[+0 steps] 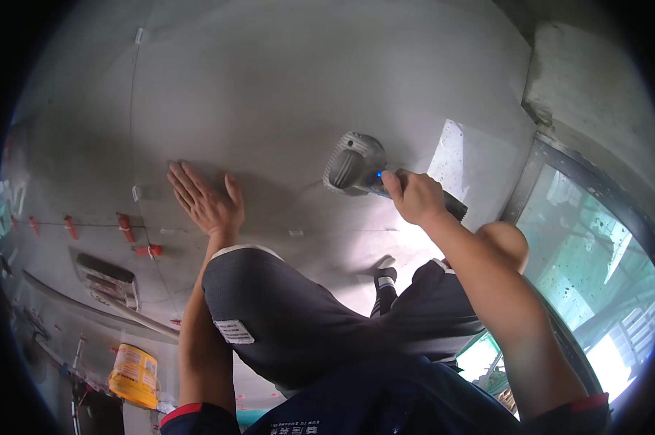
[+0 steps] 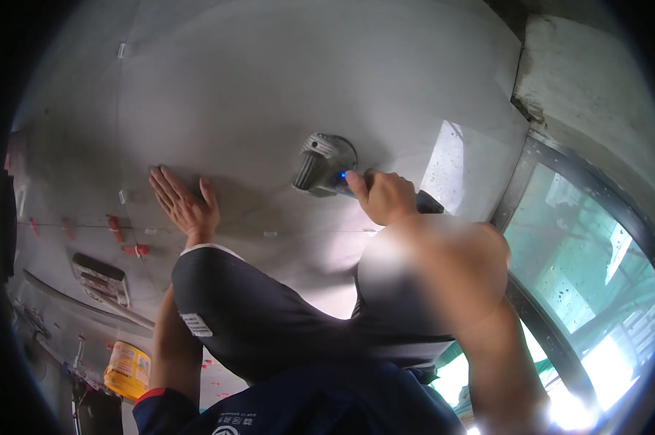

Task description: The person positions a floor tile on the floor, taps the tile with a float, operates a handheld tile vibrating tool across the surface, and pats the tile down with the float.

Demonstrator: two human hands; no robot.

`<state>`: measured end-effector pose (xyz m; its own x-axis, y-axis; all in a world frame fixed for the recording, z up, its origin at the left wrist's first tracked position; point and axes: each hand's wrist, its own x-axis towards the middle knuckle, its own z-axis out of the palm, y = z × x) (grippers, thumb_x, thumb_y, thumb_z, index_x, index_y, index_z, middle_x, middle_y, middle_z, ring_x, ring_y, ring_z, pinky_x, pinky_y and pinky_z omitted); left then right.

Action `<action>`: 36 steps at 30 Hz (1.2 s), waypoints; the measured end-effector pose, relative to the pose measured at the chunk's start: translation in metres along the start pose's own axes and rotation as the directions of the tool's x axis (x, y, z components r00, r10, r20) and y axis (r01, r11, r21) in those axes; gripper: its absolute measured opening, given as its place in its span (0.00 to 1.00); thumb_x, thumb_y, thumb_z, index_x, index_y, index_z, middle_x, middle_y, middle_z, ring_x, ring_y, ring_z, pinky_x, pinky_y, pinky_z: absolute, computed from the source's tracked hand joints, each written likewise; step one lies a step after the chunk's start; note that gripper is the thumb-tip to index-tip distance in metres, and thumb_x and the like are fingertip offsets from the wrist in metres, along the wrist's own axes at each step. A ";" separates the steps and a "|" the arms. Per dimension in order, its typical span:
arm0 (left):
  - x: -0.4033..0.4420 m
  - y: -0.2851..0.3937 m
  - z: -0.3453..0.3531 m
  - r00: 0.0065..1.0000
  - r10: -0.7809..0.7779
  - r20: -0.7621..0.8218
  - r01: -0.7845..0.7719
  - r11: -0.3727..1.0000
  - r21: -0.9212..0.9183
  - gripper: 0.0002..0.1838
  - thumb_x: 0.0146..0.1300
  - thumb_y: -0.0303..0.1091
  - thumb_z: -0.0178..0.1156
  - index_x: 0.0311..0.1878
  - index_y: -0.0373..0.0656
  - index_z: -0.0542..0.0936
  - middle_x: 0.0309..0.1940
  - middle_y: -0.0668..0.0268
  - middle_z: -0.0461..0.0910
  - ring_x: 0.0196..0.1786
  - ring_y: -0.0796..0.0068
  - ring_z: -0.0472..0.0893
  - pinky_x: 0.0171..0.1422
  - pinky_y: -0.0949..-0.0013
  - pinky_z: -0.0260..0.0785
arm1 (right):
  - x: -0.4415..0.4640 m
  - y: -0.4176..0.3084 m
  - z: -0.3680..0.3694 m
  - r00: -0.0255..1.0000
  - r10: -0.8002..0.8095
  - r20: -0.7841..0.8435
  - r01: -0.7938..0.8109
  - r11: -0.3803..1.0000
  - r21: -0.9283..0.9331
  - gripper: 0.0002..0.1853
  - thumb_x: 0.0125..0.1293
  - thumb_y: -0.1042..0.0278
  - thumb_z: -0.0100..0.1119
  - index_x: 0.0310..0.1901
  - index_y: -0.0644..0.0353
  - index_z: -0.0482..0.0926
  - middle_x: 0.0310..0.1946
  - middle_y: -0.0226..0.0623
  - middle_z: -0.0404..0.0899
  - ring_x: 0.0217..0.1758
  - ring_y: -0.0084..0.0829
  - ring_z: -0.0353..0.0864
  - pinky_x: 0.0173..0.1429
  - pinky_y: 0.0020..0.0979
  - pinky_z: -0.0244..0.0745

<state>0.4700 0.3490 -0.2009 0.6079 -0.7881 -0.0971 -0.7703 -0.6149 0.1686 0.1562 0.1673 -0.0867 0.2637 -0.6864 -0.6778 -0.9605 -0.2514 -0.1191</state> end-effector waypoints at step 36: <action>0.008 -0.003 -0.016 0.995 -0.090 0.038 0.094 0.983 -0.156 0.52 0.68 0.58 0.52 0.78 0.24 0.44 0.80 0.39 0.40 0.83 0.42 0.37 0.84 0.47 0.32 | -0.019 -0.023 0.001 0.987 -0.160 0.031 0.163 0.965 -0.204 0.31 0.71 0.36 0.50 0.32 0.61 0.82 0.30 0.54 0.84 0.39 0.60 0.83 0.46 0.54 0.76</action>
<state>0.4801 0.3451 -0.1864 0.6667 -0.7303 -0.1487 -0.6702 -0.6747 0.3092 0.1731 0.1867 -0.0714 0.4108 -0.6162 -0.6720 -0.8663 -0.4936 -0.0769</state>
